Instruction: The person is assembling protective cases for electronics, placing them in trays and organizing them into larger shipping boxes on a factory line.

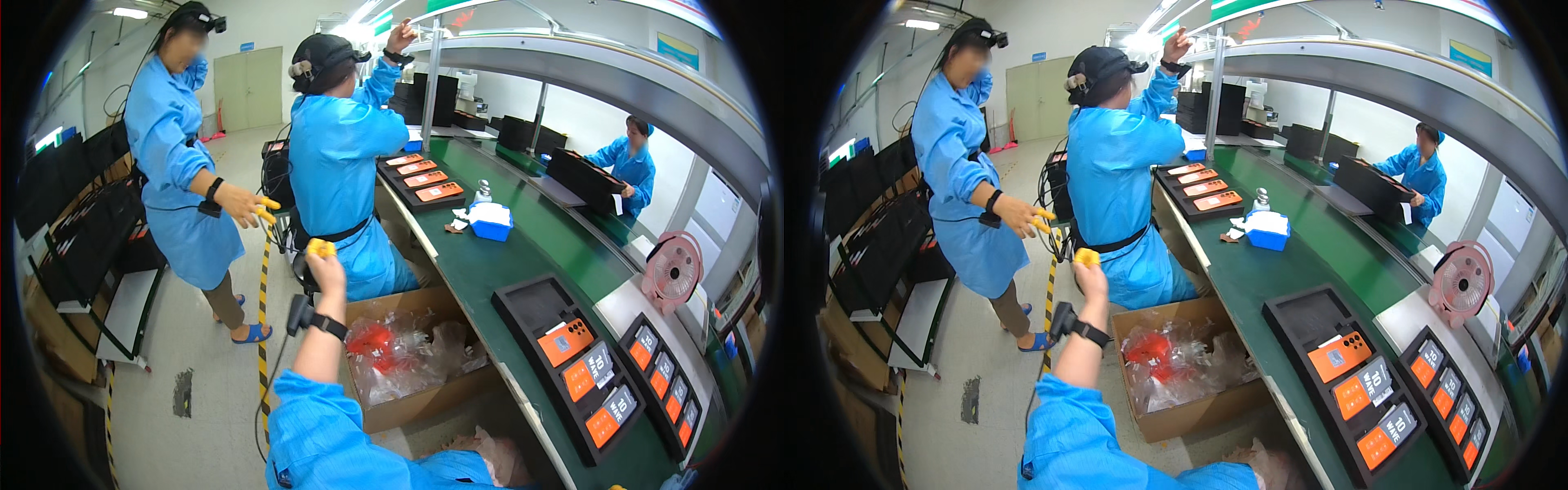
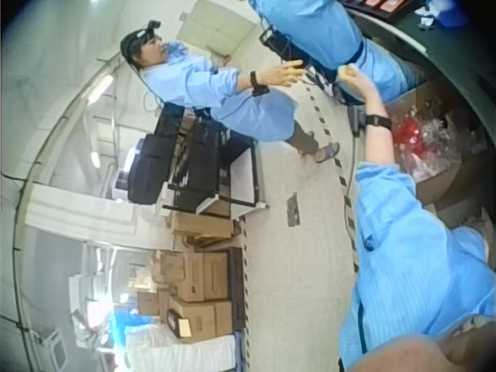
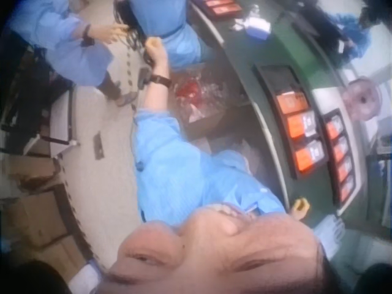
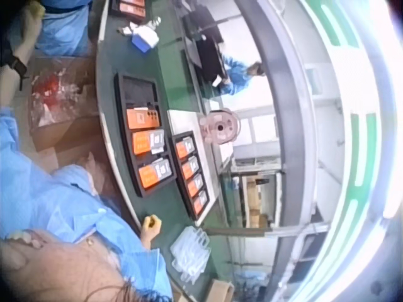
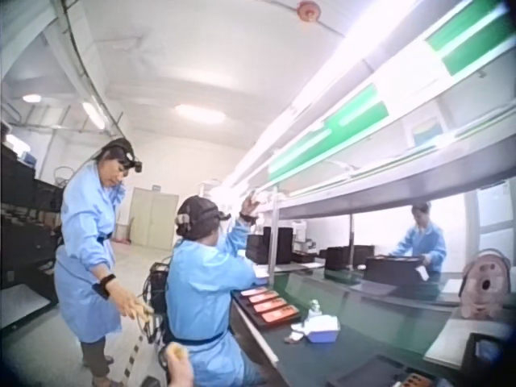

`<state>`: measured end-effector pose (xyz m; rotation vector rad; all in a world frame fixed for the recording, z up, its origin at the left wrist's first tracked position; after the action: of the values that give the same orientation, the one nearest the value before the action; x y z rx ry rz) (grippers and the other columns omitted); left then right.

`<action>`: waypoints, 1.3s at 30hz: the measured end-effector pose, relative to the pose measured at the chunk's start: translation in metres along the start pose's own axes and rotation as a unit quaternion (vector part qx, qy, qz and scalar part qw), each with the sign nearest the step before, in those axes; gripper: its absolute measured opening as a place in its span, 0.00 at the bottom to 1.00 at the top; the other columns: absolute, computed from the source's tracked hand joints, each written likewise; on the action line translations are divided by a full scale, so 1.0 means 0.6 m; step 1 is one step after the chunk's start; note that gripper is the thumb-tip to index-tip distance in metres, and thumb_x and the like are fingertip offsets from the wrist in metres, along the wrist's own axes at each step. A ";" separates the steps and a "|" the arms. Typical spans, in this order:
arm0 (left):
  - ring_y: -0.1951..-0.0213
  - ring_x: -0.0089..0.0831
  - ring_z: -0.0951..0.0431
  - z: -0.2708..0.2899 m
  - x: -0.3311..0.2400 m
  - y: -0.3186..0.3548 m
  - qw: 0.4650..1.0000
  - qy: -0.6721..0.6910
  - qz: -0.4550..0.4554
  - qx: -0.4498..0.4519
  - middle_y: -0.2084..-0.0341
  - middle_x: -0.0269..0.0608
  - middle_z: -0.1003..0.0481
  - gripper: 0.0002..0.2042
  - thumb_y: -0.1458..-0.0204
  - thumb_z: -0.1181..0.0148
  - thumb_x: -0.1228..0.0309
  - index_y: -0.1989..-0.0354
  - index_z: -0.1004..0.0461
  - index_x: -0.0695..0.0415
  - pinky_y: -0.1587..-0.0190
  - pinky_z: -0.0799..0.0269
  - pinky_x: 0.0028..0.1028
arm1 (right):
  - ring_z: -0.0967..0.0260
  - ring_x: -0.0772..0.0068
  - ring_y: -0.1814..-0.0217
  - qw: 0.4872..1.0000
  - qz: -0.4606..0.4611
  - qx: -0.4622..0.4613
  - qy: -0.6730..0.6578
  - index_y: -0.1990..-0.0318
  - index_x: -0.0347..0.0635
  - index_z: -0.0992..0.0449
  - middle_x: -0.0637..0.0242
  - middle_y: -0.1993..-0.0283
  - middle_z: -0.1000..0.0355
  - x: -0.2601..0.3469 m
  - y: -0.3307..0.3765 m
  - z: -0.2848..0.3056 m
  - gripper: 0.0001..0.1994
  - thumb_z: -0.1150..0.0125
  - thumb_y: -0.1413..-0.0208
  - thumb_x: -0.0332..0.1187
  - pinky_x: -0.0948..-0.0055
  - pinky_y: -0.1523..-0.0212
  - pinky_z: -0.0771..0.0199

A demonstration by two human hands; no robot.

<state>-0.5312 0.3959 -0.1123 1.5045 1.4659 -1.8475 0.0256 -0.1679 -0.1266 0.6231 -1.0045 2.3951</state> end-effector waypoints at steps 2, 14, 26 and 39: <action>0.57 0.51 0.32 0.013 0.075 -0.086 0.998 -0.038 0.046 -0.030 0.60 0.61 0.32 0.18 0.52 0.45 0.67 0.60 0.34 0.71 0.55 0.37 0.38 | 0.37 0.61 0.55 0.995 0.028 0.075 0.063 0.56 0.38 0.32 0.57 0.56 0.34 -0.011 0.006 0.001 0.21 0.38 0.57 0.38 0.66 0.55 0.34; 0.57 0.42 0.29 0.037 0.208 -0.131 0.996 -0.076 0.047 0.003 0.60 0.54 0.30 0.17 0.50 0.48 0.69 0.55 0.36 0.68 0.54 0.35 0.32 | 0.37 0.54 0.55 0.978 0.125 0.125 0.108 0.54 0.42 0.32 0.58 0.55 0.33 0.008 0.009 -0.031 0.26 0.33 0.64 0.37 0.61 0.54 0.37; 0.60 0.36 0.28 0.015 0.239 0.133 0.979 0.044 0.145 0.134 0.62 0.49 0.28 0.15 0.48 0.46 0.69 0.56 0.34 0.66 0.56 0.34 0.28 | 0.37 0.47 0.56 0.933 0.253 0.154 0.205 0.55 0.38 0.31 0.49 0.56 0.34 0.098 -0.014 -0.015 0.25 0.35 0.65 0.33 0.55 0.56 0.36; 0.61 0.31 0.27 -0.003 0.067 0.136 0.975 0.077 0.083 0.189 0.63 0.47 0.27 0.13 0.48 0.47 0.71 0.57 0.33 0.66 0.58 0.33 0.25 | 0.37 0.50 0.57 0.944 0.235 0.148 0.177 0.58 0.39 0.31 0.53 0.56 0.33 0.071 -0.014 -0.009 0.23 0.34 0.66 0.31 0.59 0.57 0.34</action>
<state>-0.4829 0.3770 -0.1870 1.9195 1.0455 -2.0250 -0.0044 -0.1482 -0.1015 0.0261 -0.6980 2.9673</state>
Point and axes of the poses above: each hand's wrist, its own y-axis away from the middle knuckle, its own z-axis out of the back of the hand, x = y × z, the point moved 1 cm from there along -y, towards the middle knuckle
